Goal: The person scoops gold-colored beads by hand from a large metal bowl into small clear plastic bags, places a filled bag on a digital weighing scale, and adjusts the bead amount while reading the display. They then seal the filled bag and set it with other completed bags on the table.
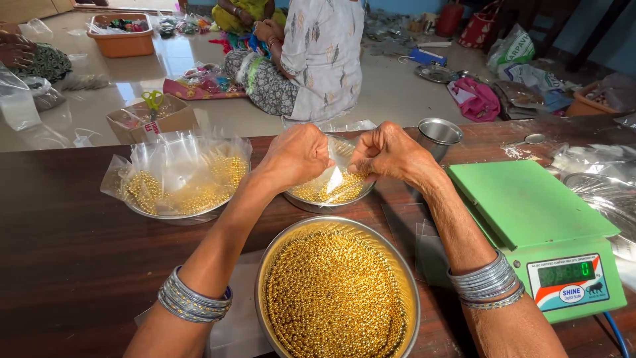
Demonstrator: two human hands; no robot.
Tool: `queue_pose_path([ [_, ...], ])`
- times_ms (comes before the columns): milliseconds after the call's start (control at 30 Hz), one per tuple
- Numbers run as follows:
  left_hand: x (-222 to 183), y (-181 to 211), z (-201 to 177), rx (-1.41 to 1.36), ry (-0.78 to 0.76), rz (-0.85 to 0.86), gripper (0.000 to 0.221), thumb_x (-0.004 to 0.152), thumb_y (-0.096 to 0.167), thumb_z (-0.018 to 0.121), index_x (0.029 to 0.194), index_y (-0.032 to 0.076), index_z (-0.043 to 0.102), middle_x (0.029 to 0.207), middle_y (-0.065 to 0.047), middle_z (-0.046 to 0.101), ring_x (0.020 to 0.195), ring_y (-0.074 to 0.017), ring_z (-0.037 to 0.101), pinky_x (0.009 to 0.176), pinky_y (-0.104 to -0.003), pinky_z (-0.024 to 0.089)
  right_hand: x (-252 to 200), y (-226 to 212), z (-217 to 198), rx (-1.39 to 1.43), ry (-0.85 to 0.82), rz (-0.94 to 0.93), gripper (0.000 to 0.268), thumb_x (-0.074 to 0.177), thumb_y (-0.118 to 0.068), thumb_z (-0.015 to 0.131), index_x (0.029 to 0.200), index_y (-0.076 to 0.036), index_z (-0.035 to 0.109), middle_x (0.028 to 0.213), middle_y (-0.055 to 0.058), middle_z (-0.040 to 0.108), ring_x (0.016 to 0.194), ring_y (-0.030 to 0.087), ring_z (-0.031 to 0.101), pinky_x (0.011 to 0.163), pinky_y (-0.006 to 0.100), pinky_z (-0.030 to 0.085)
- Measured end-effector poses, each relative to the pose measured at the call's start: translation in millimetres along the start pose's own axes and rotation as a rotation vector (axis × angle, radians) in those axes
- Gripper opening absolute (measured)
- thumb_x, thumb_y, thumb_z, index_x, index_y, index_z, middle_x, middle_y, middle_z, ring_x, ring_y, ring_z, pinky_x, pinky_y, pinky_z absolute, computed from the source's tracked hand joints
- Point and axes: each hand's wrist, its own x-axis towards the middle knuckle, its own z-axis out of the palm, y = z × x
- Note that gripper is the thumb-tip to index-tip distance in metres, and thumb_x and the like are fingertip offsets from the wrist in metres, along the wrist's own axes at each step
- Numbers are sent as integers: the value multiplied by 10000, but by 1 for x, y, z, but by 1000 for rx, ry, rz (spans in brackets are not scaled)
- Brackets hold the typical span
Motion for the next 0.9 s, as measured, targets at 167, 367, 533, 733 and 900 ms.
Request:
queue_pose_path([
  [167,2,-7,7,78,103,30,410,790,193,834,565,2,549,536,-184,527,508,-354,564,522,-468,425,3,8,2,18,-4,17,108,779,-36,845,776,8,746,721,34,729,654,104,677,569,265,601],
  [367,-4,9,5,129,73,120,229,647,116,862,603,49,647,665,-189,662,696,-383,696,605,-483,506,-3,1,7,-407,-4,-65,161,653,-112,916,727,-65,781,643,13,731,590,115,644,584,320,524],
  [533,-1,-15,30,217,146,239,228,582,11,818,741,24,655,790,-201,686,829,-436,673,676,-532,505,-7,2,17,-420,80,-41,204,629,-147,936,708,-54,772,614,88,702,601,156,586,614,375,498],
  [733,5,-21,42,354,201,395,193,616,-45,744,770,3,638,840,-234,666,885,-452,660,736,-526,512,-22,-8,20,-527,119,-1,152,672,-171,903,748,-99,792,670,92,728,625,206,654,656,388,531],
  [900,-5,-4,20,372,51,248,260,544,5,791,759,14,645,860,-222,676,912,-436,659,755,-523,505,-27,-10,26,-575,117,-92,195,664,-179,886,806,-101,777,744,110,741,706,274,701,668,425,531],
])
